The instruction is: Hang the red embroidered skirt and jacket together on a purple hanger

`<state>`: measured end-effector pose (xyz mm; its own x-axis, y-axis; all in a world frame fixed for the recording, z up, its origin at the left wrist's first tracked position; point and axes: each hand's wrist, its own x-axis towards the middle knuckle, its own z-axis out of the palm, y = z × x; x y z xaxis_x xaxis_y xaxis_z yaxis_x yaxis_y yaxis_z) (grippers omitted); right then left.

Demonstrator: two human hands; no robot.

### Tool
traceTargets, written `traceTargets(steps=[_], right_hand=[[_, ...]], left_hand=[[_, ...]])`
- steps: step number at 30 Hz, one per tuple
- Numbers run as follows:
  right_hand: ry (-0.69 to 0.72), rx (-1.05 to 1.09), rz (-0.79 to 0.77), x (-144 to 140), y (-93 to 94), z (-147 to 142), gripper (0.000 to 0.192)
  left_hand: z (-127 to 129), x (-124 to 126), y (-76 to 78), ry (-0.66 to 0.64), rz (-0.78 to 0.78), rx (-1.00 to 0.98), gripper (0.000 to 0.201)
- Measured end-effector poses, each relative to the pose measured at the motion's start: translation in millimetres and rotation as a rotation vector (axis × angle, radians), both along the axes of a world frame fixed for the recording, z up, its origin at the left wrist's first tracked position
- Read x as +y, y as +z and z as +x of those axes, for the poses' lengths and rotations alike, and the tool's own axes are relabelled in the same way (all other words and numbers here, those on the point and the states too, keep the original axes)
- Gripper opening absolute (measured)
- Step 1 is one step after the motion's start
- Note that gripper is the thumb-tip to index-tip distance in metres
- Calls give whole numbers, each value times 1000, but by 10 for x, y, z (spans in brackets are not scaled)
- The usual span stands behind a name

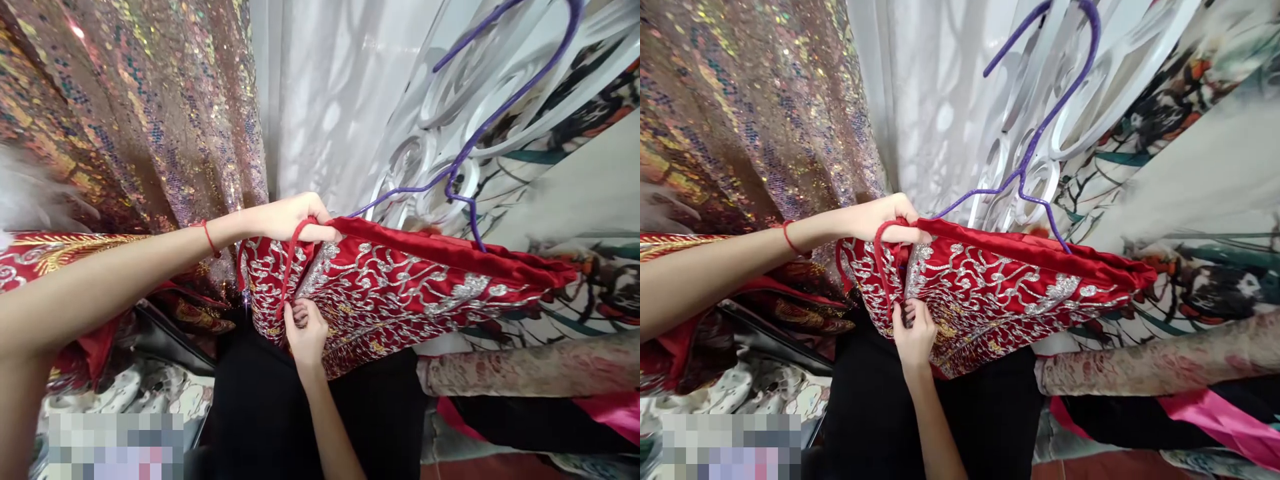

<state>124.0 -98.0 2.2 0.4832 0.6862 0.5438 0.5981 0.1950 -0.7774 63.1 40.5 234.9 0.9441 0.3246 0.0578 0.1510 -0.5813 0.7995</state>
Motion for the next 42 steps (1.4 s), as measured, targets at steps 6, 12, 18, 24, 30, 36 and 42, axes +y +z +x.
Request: traceTargets(steps=[6, 12, 18, 24, 30, 36, 42], right_hand=[[106, 451, -77, 150, -87, -124, 22], [327, 838, -130, -44, 144, -82, 28], [324, 901, -140, -97, 207, -33, 26], [313, 1026, -94, -143, 268, -106, 28], [346, 874, -172, -247, 547, 3, 24], [293, 904, -171, -259, 643, -20, 25], [269, 1026, -84, -262, 585, -129, 24]], left_hand=[[6, 17, -43, 32, -68, -49, 34], [5, 13, -40, 5, -31, -41, 37], [14, 30, -52, -14, -42, -33, 38], [18, 9, -23, -24, -35, -40, 39], [14, 24, -38, -10, -75, -61, 38], [20, 10, -26, -21, -57, -49, 40], [7, 25, -35, -16, -23, -38, 42]])
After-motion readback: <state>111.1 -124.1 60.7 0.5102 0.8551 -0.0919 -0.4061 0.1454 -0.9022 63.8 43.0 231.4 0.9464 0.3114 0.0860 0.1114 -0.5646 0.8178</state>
